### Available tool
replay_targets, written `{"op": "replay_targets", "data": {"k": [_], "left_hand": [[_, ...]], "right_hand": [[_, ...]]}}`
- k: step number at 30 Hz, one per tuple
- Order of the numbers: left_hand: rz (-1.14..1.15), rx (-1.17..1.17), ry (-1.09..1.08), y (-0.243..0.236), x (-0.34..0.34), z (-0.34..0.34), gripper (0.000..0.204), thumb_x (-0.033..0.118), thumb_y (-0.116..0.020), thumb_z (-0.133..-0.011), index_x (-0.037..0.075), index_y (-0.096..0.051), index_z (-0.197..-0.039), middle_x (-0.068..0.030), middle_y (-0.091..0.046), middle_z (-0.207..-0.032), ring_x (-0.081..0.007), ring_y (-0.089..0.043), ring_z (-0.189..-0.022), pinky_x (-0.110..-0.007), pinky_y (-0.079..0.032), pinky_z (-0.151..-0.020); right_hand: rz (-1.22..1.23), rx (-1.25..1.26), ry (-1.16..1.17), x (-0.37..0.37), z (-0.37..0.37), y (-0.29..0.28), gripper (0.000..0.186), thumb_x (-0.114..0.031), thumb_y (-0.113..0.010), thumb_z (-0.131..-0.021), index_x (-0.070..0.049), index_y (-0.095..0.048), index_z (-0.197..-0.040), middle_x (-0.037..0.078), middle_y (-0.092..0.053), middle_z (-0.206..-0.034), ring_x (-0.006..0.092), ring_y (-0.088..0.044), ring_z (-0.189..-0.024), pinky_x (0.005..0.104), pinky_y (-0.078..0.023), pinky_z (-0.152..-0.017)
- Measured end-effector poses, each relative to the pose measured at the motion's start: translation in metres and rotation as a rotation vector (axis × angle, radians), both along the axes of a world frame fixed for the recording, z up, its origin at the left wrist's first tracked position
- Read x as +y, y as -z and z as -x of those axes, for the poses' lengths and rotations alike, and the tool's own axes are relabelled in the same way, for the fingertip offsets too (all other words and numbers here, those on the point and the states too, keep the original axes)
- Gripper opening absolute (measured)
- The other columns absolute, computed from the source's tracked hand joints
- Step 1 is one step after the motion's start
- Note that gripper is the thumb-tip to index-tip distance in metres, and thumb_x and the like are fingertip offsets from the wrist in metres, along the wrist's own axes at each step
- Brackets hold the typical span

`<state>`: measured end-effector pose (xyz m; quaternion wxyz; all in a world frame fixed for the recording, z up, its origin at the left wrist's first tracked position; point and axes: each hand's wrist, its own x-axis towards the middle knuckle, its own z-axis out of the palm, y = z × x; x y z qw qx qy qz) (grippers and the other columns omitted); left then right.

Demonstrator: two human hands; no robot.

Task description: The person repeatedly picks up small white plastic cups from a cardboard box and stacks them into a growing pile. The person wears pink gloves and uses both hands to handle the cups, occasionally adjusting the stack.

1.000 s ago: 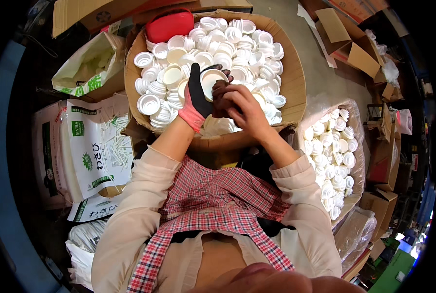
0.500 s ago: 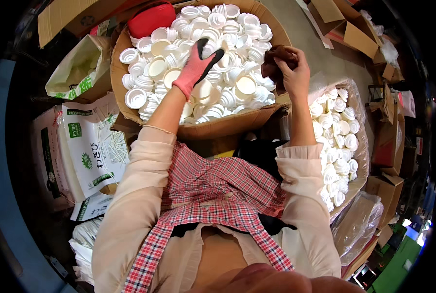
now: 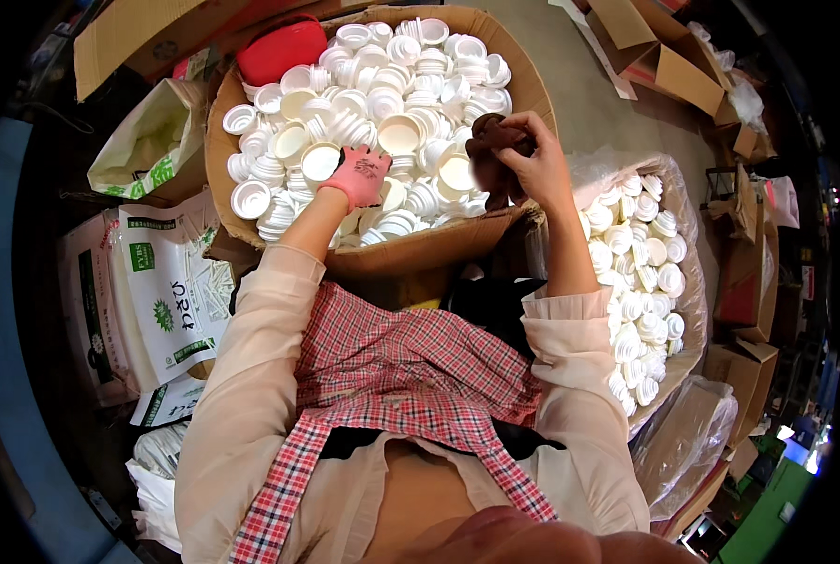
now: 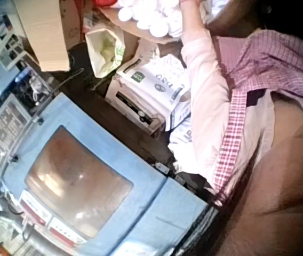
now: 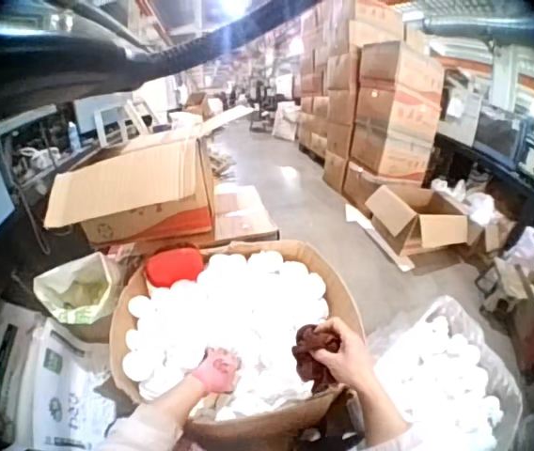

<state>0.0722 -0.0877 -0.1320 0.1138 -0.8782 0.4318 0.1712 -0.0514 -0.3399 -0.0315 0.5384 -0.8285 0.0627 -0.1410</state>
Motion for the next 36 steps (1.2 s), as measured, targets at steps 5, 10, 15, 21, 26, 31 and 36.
{"op": "replay_targets", "data": {"k": [5,10,15,21,26,31,36], "left_hand": [[0.837,0.383,-0.284,-0.015,0.019,-0.012,0.051,0.032,-0.075,-0.073,0.002,-0.053,-0.108,-0.0128,-0.062,-0.105,-0.0285,-0.059,-0.099,-0.041,-0.047,-0.086],[1.540,0.284,-0.172,-0.052,0.018,-0.003,0.034,0.009,-0.069,-0.078,-0.001,-0.059,-0.110,-0.0106,-0.064,-0.102,-0.0214,-0.062,-0.098,-0.033,-0.049,-0.089],[1.513,0.349,-0.194,-0.060,0.009,0.031,0.048,0.014,-0.062,-0.083,0.000,-0.050,-0.128,-0.0131,-0.061,-0.115,-0.0227,-0.062,-0.101,-0.032,-0.049,-0.091],[1.709,0.687,-0.357,-0.039,-0.008,0.061,0.048,0.013,-0.069,-0.080,0.004,-0.049,-0.123,-0.0115,-0.059,-0.115,-0.0203,-0.057,-0.109,-0.033,-0.045,-0.094],[1.714,0.265,-0.348,-0.054,-0.017,0.029,0.036,0.006,-0.063,-0.082,0.001,-0.054,-0.116,-0.0119,-0.063,-0.109,-0.0207,-0.062,-0.098,-0.032,-0.049,-0.086],[1.941,0.928,-0.762,-0.024,-0.028,-0.026,0.041,0.030,-0.055,-0.090,0.005,-0.051,-0.121,-0.0143,-0.061,-0.112,-0.0267,-0.060,-0.104,-0.033,-0.046,-0.092],[0.339,0.127,-0.302,-0.004,-0.019,0.004,0.045,0.037,-0.062,-0.083,0.005,-0.059,-0.115,-0.0159,-0.062,-0.115,-0.0321,-0.058,-0.109,-0.040,-0.047,-0.093]], "right_hand": [[0.047,-0.108,-0.065,0.013,-0.007,0.006,0.034,-0.004,-0.064,-0.070,-0.006,-0.060,-0.104,0.007,-0.061,-0.098,0.0201,-0.059,-0.095,0.0302,-0.046,-0.086],[0.190,-0.374,-0.172,0.072,-0.014,0.005,0.040,0.002,-0.061,-0.068,-0.007,-0.060,-0.106,0.012,-0.055,-0.109,0.0303,-0.054,-0.104,0.0356,-0.044,-0.092],[0.439,-0.607,-0.390,0.133,-0.008,0.013,0.047,0.004,-0.066,-0.066,-0.004,-0.057,-0.112,0.014,-0.054,-0.118,0.0333,-0.054,-0.104,0.0390,-0.045,-0.090],[0.521,-0.576,-0.011,0.128,-0.021,-0.009,0.035,0.003,-0.062,-0.071,-0.005,-0.060,-0.105,0.015,-0.054,-0.103,0.0353,-0.055,-0.092,0.0408,-0.047,-0.080],[0.443,-0.067,0.077,0.102,-0.021,0.000,0.029,-0.007,-0.062,-0.074,-0.003,-0.059,-0.102,0.018,-0.055,-0.100,0.0372,-0.056,-0.089,0.0425,-0.046,-0.079],[0.359,-0.045,0.167,0.068,-0.016,0.006,0.023,-0.010,-0.061,-0.075,-0.002,-0.061,-0.096,0.016,-0.057,-0.096,0.0356,-0.058,-0.091,0.0407,-0.047,-0.083],[0.279,-0.050,0.124,0.043,-0.006,0.010,0.022,-0.007,-0.060,-0.075,-0.004,-0.062,-0.096,0.016,-0.056,-0.096,0.0354,-0.059,-0.090,0.0408,-0.048,-0.081]]}}
